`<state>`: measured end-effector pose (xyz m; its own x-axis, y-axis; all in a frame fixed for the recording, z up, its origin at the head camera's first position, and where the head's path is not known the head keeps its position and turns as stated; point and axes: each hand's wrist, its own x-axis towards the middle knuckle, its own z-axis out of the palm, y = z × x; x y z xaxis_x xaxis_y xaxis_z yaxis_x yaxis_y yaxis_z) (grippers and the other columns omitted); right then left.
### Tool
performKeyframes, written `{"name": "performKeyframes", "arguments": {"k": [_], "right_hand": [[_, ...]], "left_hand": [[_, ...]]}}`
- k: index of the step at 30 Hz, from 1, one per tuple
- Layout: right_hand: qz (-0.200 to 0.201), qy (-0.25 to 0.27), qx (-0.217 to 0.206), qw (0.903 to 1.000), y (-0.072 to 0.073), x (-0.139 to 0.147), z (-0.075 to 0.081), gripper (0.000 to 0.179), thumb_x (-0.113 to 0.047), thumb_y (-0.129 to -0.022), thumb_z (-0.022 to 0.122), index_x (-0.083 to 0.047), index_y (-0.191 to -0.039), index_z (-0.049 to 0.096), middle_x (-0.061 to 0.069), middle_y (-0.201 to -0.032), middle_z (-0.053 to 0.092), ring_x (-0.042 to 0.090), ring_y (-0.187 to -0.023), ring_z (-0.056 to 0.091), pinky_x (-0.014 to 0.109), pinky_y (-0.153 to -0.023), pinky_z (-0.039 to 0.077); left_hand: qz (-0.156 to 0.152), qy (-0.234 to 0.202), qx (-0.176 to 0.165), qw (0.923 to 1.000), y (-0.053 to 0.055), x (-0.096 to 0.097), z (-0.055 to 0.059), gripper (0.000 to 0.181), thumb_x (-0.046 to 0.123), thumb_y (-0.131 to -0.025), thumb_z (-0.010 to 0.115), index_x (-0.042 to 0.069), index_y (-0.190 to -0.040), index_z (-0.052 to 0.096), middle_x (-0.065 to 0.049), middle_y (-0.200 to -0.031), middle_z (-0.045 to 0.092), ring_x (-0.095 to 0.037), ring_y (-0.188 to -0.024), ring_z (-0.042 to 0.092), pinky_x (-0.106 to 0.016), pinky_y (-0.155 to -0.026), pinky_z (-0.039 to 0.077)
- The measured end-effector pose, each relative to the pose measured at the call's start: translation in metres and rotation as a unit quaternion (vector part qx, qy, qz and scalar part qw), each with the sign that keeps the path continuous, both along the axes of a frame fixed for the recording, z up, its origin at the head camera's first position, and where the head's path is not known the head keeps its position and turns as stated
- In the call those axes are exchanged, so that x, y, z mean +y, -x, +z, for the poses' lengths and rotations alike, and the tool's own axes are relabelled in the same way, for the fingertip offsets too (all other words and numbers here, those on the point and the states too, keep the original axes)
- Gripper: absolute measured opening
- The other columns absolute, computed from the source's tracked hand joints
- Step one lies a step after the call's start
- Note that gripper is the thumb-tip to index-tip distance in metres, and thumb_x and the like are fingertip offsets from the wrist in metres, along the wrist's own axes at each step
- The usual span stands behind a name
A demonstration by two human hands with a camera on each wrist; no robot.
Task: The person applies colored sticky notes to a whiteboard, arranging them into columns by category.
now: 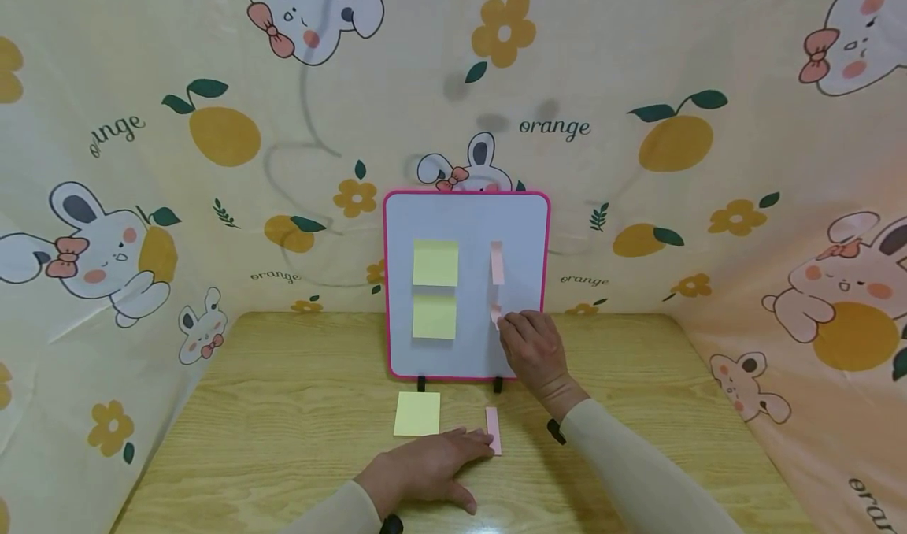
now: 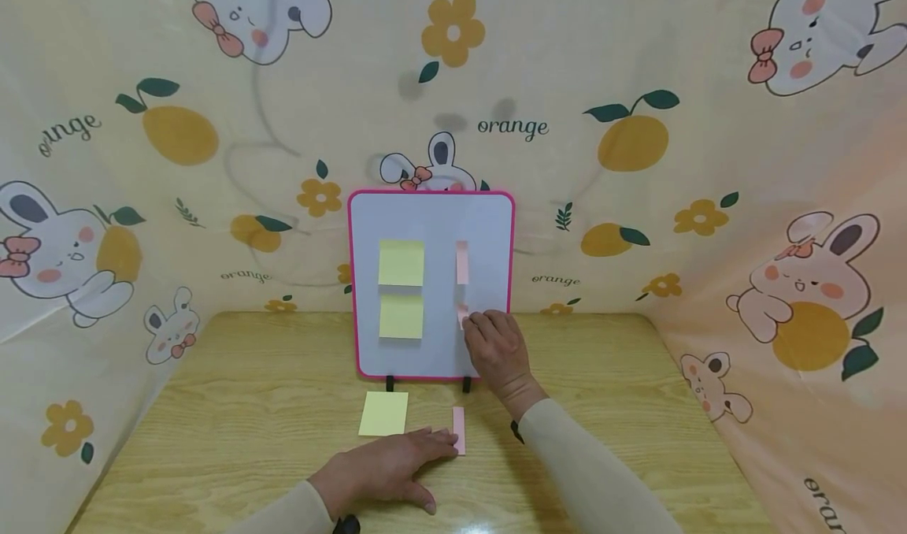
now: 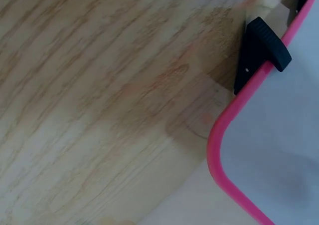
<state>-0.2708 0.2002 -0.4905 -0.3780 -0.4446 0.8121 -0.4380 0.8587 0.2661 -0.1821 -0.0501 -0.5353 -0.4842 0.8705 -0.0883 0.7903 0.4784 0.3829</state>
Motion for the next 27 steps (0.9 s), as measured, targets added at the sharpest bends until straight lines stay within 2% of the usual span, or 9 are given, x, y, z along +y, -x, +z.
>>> {"name": "performKeyframes", "arguments": {"k": [4,9,14,27], "right_hand": [[-0.003,-0.009,-0.016,0.9998,-0.0013,0.0006,-0.0004,0.014,-0.013,-0.1,0.07,-0.004,-0.11,0.074,0.01,-0.106,0.077,0.03,-0.097,0.067,0.04,-0.082,0.06],[-0.009,-0.024,-0.031,0.9992,-0.0009,0.001,-0.002,0.02,-0.012,-0.093,0.079,-0.004,-0.11,0.073,0.01,-0.107,0.077,0.031,-0.097,0.067,0.04,-0.084,0.06],[-0.015,-0.033,-0.035,0.9987,0.001,0.0021,-0.0044,0.021,-0.013,-0.091,0.081,-0.004,-0.109,0.072,0.01,-0.106,0.076,0.03,-0.096,0.068,0.041,-0.086,0.061],[-0.009,-0.062,-0.047,0.9969,0.0049,0.0048,-0.0098,0.027,-0.011,-0.088,0.083,-0.004,-0.112,0.074,0.01,-0.108,0.073,0.03,-0.098,0.067,0.041,-0.087,0.061]], "left_hand": [[0.004,0.001,-0.005,1.0,-0.0003,0.0004,0.0,0.076,0.059,-0.089,0.076,0.026,-0.153,0.055,0.008,-0.166,0.043,-0.03,-0.151,0.047,-0.036,-0.122,0.044],[0.008,0.003,-0.013,0.9999,-0.0004,0.0012,-0.0012,0.075,0.06,-0.089,0.075,0.028,-0.154,0.054,0.01,-0.167,0.042,-0.029,-0.152,0.045,-0.036,-0.122,0.044],[0.003,0.001,-0.003,1.0,-0.0004,0.0005,-0.002,0.076,0.061,-0.089,0.075,0.026,-0.153,0.054,0.009,-0.167,0.042,-0.028,-0.152,0.046,-0.035,-0.122,0.043],[0.002,0.001,-0.007,1.0,-0.0013,-0.0012,-0.002,0.076,0.061,-0.089,0.074,0.027,-0.154,0.053,0.009,-0.167,0.041,-0.028,-0.153,0.044,-0.036,-0.122,0.044]]}}
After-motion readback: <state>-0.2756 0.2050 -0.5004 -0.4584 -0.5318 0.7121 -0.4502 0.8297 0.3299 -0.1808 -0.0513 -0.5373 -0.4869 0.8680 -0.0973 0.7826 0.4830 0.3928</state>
